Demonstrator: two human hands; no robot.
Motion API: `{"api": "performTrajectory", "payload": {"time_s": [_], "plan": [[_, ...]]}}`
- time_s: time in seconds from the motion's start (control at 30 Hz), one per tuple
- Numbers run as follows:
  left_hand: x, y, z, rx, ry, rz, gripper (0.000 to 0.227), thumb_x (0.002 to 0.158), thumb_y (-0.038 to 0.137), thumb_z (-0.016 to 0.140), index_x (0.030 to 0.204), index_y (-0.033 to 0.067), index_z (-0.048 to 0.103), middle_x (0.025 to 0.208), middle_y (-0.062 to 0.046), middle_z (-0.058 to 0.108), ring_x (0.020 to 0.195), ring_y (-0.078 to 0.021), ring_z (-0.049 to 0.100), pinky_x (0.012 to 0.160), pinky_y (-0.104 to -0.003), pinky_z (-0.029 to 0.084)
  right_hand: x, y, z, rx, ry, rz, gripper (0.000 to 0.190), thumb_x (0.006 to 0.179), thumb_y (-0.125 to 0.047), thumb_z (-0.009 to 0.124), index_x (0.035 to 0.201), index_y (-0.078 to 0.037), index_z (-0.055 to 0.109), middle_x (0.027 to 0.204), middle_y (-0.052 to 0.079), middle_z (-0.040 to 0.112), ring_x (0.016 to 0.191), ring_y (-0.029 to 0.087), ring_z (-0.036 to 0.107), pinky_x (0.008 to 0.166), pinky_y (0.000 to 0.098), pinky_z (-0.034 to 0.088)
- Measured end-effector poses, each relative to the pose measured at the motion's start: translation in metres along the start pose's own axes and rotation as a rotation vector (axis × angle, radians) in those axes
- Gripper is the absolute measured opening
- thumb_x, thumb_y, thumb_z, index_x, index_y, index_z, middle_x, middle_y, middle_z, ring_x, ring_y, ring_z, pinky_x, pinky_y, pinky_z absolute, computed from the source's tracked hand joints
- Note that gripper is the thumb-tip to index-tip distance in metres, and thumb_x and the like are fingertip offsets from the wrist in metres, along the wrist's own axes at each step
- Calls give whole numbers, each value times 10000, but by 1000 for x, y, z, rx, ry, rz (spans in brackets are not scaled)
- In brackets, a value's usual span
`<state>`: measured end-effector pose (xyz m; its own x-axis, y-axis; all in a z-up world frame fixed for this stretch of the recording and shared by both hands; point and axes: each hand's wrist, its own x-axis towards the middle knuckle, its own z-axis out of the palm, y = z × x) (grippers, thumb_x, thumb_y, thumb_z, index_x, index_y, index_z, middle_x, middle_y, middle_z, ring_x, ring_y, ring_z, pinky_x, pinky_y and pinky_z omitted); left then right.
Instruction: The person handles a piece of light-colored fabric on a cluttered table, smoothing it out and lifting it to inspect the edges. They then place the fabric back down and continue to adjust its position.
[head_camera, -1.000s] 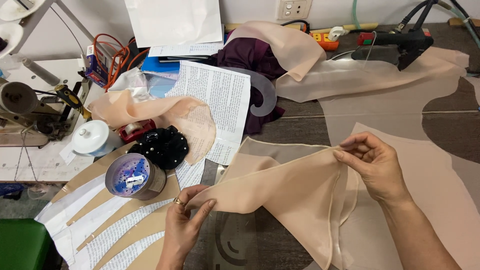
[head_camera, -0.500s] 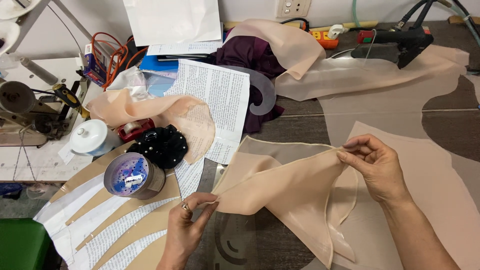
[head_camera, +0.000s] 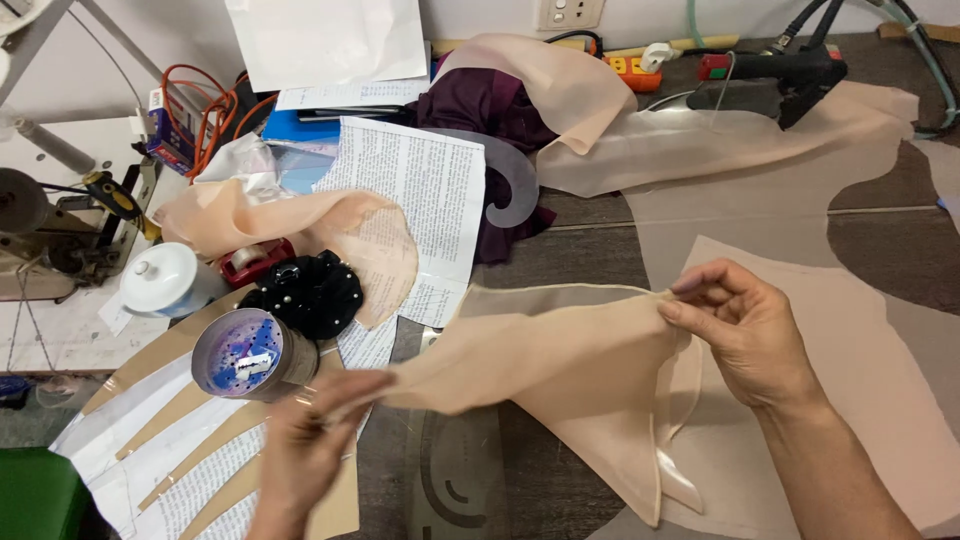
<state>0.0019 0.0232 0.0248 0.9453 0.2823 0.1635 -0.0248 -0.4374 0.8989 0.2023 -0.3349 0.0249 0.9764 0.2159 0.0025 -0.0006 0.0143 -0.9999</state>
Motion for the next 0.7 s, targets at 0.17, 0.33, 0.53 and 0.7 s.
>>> {"api": "performTrajectory", "payload": {"time_s": [0.17, 0.33, 0.53, 0.7], "plan": [[45, 66, -58, 46, 154, 116, 309, 798, -109, 588, 1034, 63, 690, 1129, -89, 703, 1067, -189, 660, 953, -300, 541, 16, -83, 31, -93, -106, -191, 252, 759, -22, 756, 950, -92, 607, 845, 10, 651, 740, 68, 604, 723, 183, 527], [89, 140, -111, 353, 221, 445, 230, 1129, -24, 574, 1317, -157, 579, 1333, -290, 602, 1243, -378, 602, 1102, -401, 459, 40, -175, 45, -81, -90, -567, 244, 938, 26, 745, 1047, -94, 562, 987, 21, 665, 863, 55, 661, 841, 172, 610], [94, 144, -101, 104, 213, 412, 46, 951, -63, 625, 980, -28, 624, 1048, -188, 661, 994, -263, 672, 1060, -389, 608, 55, -173, 52, -172, -116, -546, 226, 900, 43, 692, 1027, -98, 569, 957, 25, 640, 858, 113, 650, 860, 231, 613], [78, 90, -70, 12, 244, 70, 127, 847, 102, 693, 935, 21, 735, 914, -90, 742, 775, -103, 658, 647, -229, 561, 58, -111, 46, -64, -179, -388, 204, 829, 17, 703, 982, -81, 611, 915, 47, 675, 817, 114, 650, 805, 234, 588]]}}
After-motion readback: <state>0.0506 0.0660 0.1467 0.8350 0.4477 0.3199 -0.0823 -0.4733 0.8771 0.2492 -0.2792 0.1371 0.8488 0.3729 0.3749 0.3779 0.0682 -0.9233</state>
